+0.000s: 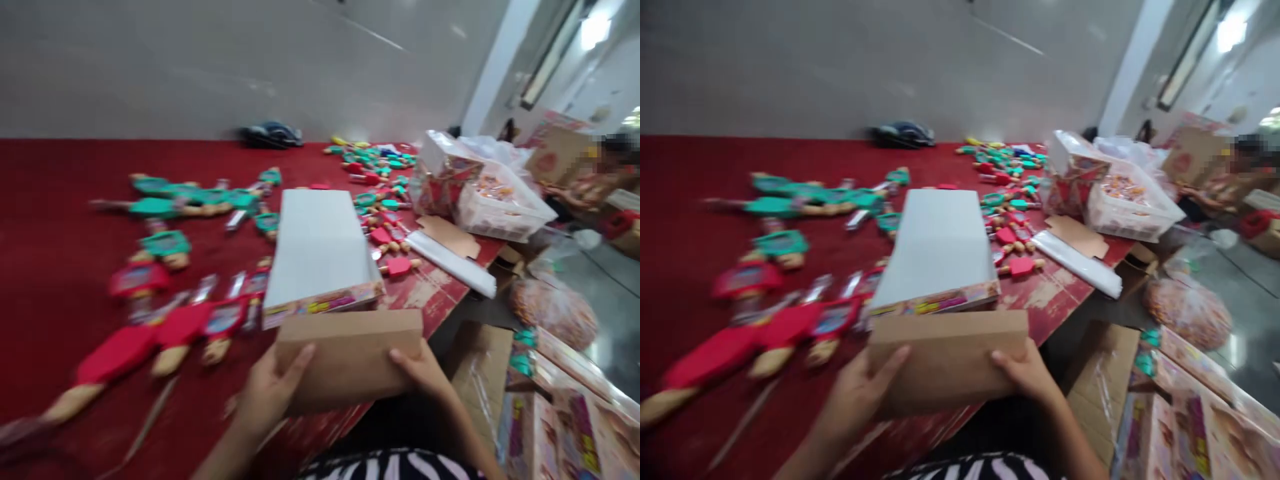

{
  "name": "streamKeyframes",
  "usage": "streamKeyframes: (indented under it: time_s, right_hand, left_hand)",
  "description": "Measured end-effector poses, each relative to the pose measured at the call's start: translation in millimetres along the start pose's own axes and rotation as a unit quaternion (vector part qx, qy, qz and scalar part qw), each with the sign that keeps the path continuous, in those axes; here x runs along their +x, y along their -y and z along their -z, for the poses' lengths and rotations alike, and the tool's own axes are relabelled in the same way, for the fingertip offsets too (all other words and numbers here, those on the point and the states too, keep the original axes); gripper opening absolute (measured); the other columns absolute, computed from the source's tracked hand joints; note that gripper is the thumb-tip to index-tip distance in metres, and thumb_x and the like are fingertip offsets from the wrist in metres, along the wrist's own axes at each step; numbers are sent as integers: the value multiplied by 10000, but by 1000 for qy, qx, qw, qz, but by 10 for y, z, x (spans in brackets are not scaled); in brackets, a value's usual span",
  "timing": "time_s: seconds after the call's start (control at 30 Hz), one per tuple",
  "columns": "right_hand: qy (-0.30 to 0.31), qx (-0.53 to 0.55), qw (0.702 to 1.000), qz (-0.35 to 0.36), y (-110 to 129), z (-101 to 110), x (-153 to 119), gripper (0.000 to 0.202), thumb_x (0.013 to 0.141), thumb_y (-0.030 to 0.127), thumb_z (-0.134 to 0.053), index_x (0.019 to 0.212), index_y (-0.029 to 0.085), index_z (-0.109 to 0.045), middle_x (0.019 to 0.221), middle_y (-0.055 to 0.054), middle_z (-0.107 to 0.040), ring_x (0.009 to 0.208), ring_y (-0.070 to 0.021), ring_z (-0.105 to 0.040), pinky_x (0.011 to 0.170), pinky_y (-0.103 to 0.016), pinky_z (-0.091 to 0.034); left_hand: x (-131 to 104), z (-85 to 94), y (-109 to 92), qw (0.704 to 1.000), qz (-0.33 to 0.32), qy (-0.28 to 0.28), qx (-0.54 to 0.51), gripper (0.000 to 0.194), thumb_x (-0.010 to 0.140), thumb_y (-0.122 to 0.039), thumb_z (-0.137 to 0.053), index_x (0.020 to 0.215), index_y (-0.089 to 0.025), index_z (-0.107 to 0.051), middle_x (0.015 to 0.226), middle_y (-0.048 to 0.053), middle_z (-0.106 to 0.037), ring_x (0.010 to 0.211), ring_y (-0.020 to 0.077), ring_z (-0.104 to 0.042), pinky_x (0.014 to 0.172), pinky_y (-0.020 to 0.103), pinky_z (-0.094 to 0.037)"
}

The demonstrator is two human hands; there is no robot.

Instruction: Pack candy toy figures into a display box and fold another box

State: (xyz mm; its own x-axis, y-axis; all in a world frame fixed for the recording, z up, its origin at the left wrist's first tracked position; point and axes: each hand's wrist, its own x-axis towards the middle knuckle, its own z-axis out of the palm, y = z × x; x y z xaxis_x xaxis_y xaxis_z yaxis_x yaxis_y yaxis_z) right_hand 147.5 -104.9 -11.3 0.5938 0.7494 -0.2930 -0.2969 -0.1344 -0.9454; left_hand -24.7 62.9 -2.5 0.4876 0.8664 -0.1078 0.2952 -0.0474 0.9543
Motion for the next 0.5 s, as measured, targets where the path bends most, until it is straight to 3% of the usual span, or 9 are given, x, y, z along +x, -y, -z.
streamKeyframes:
  time_s: [0.13,0.33,0.5]
  right_hand:
    - [-7,29,999,-35,-70,15,56,632,540,565,-825,955,119,-655,961,-110,-693,850,-235,-650,764,-328,-525]
    - [-11,73,996,-49,-117,-47,68,613,583,531,-815,996,108,-651,952,-125,-698,833,-260,-669,767,-357,-532]
    - [33,9,999,-21,-62,-25,71,608,659,581,-740,1032,111,-640,1040,-142,-678,940,-292,-652,852,-412,-519]
  left_hand:
    - [26,-31,24,999,-19,14,-34,849,684,-698,-554,1281,-113,-405,1186,167,-592,1099,306,-577,981,455,-468]
    - [-14,-3,44,999,-2,28,35,999,679,-589,-615,1440,-136,-154,1194,165,-582,1053,314,-597,923,470,-483]
    - [-15,55,14,994,-13,16,108,905,618,-508,-709,1392,-221,-340,1098,108,-633,953,311,-629,841,431,-513]
